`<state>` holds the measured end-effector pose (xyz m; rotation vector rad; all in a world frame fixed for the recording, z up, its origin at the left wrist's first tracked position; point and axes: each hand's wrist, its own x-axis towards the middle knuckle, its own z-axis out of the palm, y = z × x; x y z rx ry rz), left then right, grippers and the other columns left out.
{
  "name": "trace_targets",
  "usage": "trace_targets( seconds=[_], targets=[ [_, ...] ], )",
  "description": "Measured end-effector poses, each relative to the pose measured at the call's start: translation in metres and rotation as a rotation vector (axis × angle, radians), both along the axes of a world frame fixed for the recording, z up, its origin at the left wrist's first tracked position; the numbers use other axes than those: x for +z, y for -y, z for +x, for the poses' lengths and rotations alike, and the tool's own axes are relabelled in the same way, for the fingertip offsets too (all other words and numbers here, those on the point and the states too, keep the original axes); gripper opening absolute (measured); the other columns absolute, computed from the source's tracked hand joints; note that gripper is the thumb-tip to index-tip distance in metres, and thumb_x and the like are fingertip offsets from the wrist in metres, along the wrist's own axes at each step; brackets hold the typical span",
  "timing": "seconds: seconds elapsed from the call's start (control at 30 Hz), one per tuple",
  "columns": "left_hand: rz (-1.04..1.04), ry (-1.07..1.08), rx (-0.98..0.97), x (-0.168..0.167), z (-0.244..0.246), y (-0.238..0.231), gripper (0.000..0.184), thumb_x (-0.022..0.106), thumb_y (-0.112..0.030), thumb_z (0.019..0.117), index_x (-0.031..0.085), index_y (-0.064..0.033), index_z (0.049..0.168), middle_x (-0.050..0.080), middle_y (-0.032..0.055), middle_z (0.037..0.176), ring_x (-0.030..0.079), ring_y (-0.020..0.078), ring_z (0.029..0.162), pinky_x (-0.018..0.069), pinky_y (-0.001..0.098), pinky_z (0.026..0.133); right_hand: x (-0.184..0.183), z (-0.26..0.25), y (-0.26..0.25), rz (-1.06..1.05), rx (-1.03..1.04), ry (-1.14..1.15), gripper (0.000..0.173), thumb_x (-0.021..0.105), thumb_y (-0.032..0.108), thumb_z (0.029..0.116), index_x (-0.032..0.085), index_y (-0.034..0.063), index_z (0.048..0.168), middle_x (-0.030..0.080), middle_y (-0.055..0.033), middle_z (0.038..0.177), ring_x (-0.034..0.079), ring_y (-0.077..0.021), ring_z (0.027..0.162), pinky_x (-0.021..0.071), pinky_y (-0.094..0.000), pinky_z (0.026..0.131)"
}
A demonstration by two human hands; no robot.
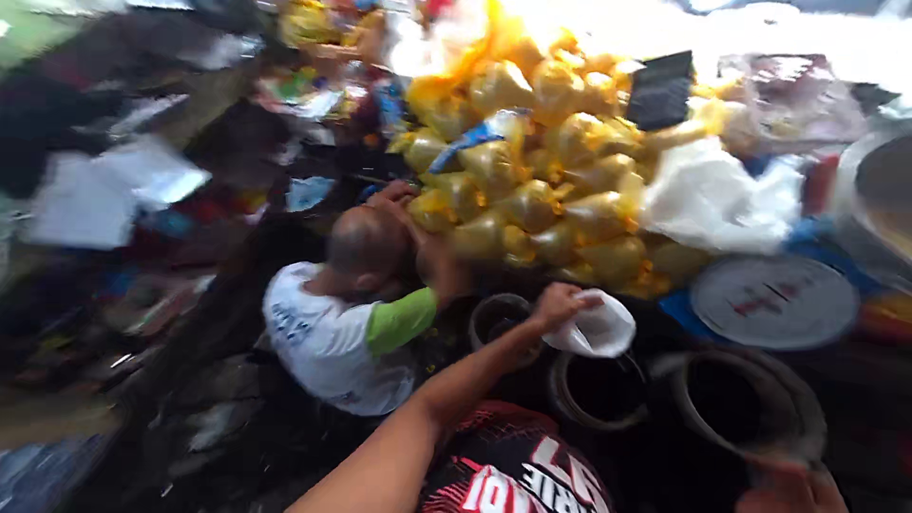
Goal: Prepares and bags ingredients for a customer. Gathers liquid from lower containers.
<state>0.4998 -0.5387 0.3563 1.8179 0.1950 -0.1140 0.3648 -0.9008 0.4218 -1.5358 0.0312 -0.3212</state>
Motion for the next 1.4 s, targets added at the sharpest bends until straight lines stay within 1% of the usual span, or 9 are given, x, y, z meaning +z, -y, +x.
trace_targets(
  seconds=[0.07, 0.17, 0.3, 0.4, 0.53, 0.7, 0.8, 1.03, 1.4],
  targets=[
    [0.09, 0.081, -0.04, 0.002, 0.029, 0.012, 0.037, 0.073, -0.042, 0.0929, 0.073, -0.0062, 0.084, 0.068, 0.009, 0.073, 0.065, 0.0224, 0.067, 0.0553, 0.0505, 0.066, 0.024, 0.016, 0.001, -0.043, -0.115, 0.08, 0.02, 0.074, 0.036, 0.0928, 0.069, 0.0193, 0.104, 0.07, 0.0141, 0.087, 0.067, -0.0029, 0.08, 0.0592, -0.0256, 0.076],
    [0.211, 0.131, -0.104, 0.035, 0.056, 0.032, 0.04, 0.073, -0.047, 0.0912, 0.072, -0.0088, 0.079, 0.066, 0.0076, 0.07, 0.064, 0.0237, 0.066, 0.054, 0.0533, 0.066, 0.057, 0.039, -0.001, -0.047, -0.213, 0.14, 0.024, 0.073, 0.045, 0.0923, 0.068, 0.0213, 0.092, 0.065, 0.0125, 0.074, 0.062, -0.0028, 0.064, 0.0561, -0.0234, 0.061],
    [0.368, 0.156, -0.164, 0.074, 0.076, 0.054, 0.046, 0.071, -0.056, 0.0879, 0.071, -0.012, 0.077, 0.067, 0.0091, 0.074, 0.066, 0.0292, 0.074, 0.0522, 0.0594, 0.069, 0.088, 0.058, -0.005, -0.106, -0.234, 0.2, 0.031, 0.066, 0.05, 0.0975, 0.066, 0.0238, 0.082, 0.058, 0.011, 0.065, 0.053, -0.0033, 0.052, 0.0485, -0.0224, 0.05],
    [0.422, 0.18, -0.193, 0.094, 0.082, 0.064, 0.048, 0.071, -0.059, 0.0866, 0.07, -0.0124, 0.076, 0.066, 0.0096, 0.075, 0.066, 0.0301, 0.076, 0.0511, 0.0595, 0.068, 0.106, 0.064, -0.01, -0.203, -0.192, 0.174, 0.038, 0.065, 0.057, 0.0956, 0.063, 0.0234, 0.078, 0.054, 0.0086, 0.062, 0.048, -0.0043, 0.047, 0.044, -0.0222, 0.045],
    [0.462, 0.201, -0.22, 0.104, 0.088, 0.068, 0.05, 0.07, -0.062, 0.0853, 0.067, -0.014, 0.073, 0.064, 0.0084, 0.073, 0.065, 0.0296, 0.074, 0.0502, 0.0592, 0.064, 0.134, 0.087, -0.021, -0.4, -0.207, 0.129, 0.043, 0.068, 0.055, 0.0945, 0.063, 0.0178, 0.073, 0.055, 0.0082, 0.061, 0.05, -0.0048, 0.05, 0.0455, -0.0265, 0.048],
    [0.484, 0.196, -0.253, 0.109, 0.088, 0.067, 0.047, 0.07, -0.061, 0.0855, 0.07, -0.0146, 0.077, 0.067, 0.0086, 0.076, 0.067, 0.0303, 0.078, 0.0516, 0.0605, 0.067, 0.16, 0.101, -0.031, -0.836, -0.251, -0.013, 0.065, 0.06, 0.078, 0.086, 0.063, 0.0146, 0.07, 0.056, 0.0, 0.061, 0.055, -0.0154, 0.055, 0.0479, -0.0452, 0.055],
    [0.498, 0.164, -0.259, 0.109, 0.087, 0.067, 0.048, 0.071, -0.063, 0.0841, 0.071, -0.0161, 0.077, 0.068, 0.008, 0.076, 0.067, 0.0302, 0.077, 0.0514, 0.0605, 0.065, 0.172, 0.105, -0.038, -1.022, -0.257, -0.087, 0.075, 0.053, 0.088, 0.0815, 0.059, 0.0145, 0.068, 0.053, -0.0032, 0.059, 0.055, -0.0222, 0.057, 0.0439, -0.0535, 0.055],
    [0.515, 0.103, -0.293, 0.104, 0.087, 0.065, 0.051, 0.067, -0.062, 0.0884, 0.066, -0.0134, 0.071, 0.064, 0.0099, 0.073, 0.066, 0.0309, 0.074, 0.0502, 0.0596, 0.062, 0.188, 0.11, -0.045, -1.194, -0.243, -0.128, 0.082, 0.046, 0.095, 0.0769, 0.05, 0.014, 0.064, 0.048, -0.006, 0.057, 0.053, -0.0278, 0.056, 0.04, -0.0563, 0.052],
    [0.525, 0.149, -0.322, 0.093, 0.086, 0.065, 0.053, 0.064, -0.056, 0.0931, 0.06, -0.0124, 0.064, 0.061, 0.0084, 0.067, 0.063, 0.0284, 0.069, 0.048, 0.0556, 0.059, 0.209, 0.112, -0.058, -1.356, -0.213, -0.139, 0.088, 0.041, 0.099, 0.0735, 0.052, 0.0124, 0.065, 0.051, -0.0094, 0.06, 0.057, -0.0319, 0.062, 0.0409, -0.0574, 0.055]
  ],
)
